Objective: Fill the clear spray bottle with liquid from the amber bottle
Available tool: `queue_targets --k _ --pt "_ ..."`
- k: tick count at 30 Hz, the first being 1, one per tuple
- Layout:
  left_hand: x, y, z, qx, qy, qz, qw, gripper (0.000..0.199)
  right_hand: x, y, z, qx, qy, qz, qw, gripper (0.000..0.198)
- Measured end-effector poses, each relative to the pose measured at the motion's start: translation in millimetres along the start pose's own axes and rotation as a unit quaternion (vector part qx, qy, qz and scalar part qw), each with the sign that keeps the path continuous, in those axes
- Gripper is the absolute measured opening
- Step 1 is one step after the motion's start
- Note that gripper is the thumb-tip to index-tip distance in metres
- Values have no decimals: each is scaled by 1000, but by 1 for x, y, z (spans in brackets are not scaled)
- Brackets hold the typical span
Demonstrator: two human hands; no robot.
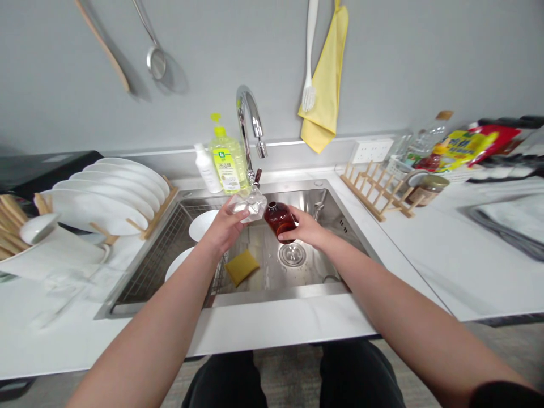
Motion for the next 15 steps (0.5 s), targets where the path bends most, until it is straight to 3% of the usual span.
queue_targets --k 15 --pt "0 -2 0 23 3 -21 1000 77 2 1 -1 -37 -1 -2 999 97"
Point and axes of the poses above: each hand's wrist, its own x-axis towards the middle knuckle, its own y-axis out of the back of the hand, z = x × y, the point moved 6 cm from there along x, towards the middle knuckle, and after that the axes turned 4 degrees about y, right-handed, at the moved point
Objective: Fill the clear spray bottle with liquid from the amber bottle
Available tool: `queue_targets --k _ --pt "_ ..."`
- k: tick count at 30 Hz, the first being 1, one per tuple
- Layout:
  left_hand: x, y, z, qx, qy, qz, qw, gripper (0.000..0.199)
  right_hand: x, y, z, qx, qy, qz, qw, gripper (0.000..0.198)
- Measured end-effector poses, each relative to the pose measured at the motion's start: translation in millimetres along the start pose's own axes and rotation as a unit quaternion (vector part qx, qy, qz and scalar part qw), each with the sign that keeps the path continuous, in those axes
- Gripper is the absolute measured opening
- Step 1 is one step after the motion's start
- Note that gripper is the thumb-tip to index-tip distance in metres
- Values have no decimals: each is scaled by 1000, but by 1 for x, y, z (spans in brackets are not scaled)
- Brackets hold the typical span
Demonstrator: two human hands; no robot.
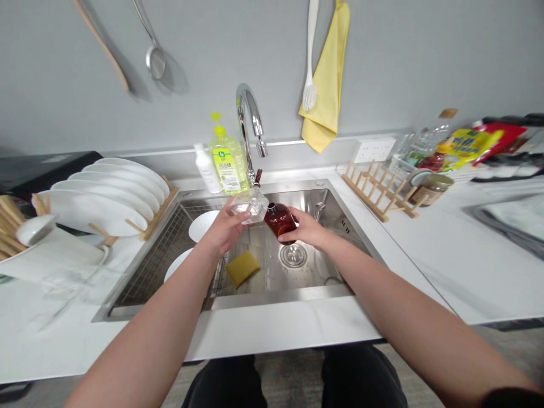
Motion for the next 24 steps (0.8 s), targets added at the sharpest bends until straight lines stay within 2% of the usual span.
queue_targets --k 5,15,24 --pt "1 0 1 3 -5 -4 1000 72 1 2 3 5 2 5 1000 94" --pt "2 4 1 24 -9 5 1000 74 2 3 5 -18 7 11 1000 92" --pt "4 7 -1 43 -10 22 999 79 1 1 1 -37 -20 4 999 91"
Point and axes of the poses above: each hand's wrist, its own x-axis towards the middle knuckle, its own y-axis out of the back of the hand, z = x × y, the point moved 6 cm from there along x, towards the middle knuckle, and after that the axes turned 4 degrees about y, right-handed, at the moved point
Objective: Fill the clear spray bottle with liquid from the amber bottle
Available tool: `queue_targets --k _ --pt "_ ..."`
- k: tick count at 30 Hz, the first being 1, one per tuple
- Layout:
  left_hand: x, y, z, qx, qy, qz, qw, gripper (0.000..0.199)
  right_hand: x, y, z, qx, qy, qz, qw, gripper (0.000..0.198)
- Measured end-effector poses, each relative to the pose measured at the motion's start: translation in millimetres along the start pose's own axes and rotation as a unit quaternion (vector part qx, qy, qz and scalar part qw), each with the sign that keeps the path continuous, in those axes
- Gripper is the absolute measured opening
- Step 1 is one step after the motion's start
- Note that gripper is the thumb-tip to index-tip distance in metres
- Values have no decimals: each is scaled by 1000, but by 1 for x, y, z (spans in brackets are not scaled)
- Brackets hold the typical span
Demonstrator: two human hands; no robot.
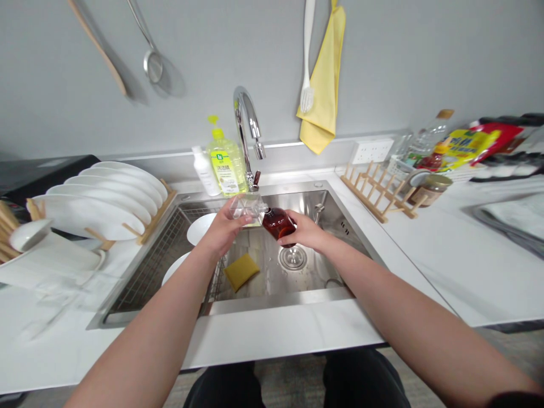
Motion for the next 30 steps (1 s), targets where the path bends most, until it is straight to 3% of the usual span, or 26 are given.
queue_targets --k 7,30 --pt "0 2 1 5 5 12 1000 87 0 1 0 -22 3 -4 1000 84" --pt "-1 3 5 14 -3 21 1000 86 2 0 5 -20 0 -4 1000 93"
Point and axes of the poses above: each hand's wrist, its own x-axis towards the middle knuckle, its own y-axis out of the back of the hand, z = x × y, the point moved 6 cm from there along x, towards the middle knuckle, and after that the axes turned 4 degrees about y, right-handed, at the moved point
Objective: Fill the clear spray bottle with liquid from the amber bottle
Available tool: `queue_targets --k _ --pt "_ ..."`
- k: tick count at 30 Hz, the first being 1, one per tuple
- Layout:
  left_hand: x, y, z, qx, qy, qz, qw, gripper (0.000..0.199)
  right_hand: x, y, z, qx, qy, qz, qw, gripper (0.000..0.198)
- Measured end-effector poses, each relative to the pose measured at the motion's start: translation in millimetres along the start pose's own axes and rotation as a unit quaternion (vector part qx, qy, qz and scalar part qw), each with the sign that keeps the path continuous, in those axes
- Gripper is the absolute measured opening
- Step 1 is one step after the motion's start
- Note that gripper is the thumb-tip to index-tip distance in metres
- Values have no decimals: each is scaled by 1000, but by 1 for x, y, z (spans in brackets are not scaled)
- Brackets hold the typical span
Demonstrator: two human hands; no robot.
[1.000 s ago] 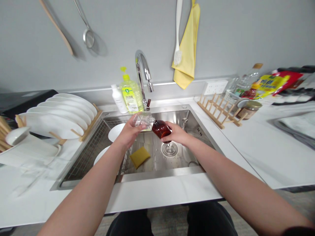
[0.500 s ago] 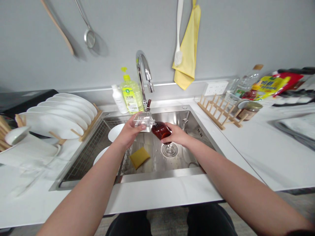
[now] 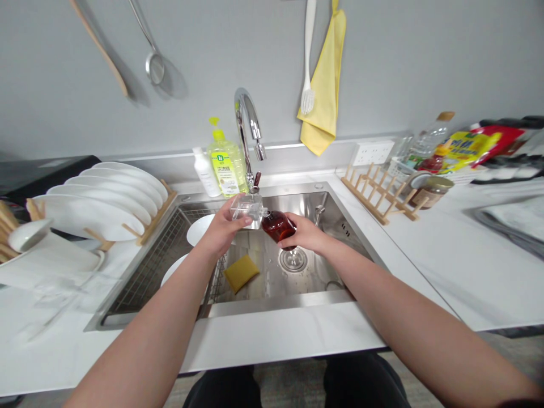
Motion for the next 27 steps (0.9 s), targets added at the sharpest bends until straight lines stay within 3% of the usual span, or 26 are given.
queue_targets --k 27 --pt "-1 3 1 17 -6 3 1000 92 2 -2 6 13 21 -15 1000 92"
Point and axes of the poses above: each hand's wrist, its own x-axis towards the middle knuckle, its own y-axis out of the back of the hand, z = x × y, the point moved 6 cm from there along x, towards the middle knuckle, and after that the axes turned 4 degrees about y, right-handed, at the moved point
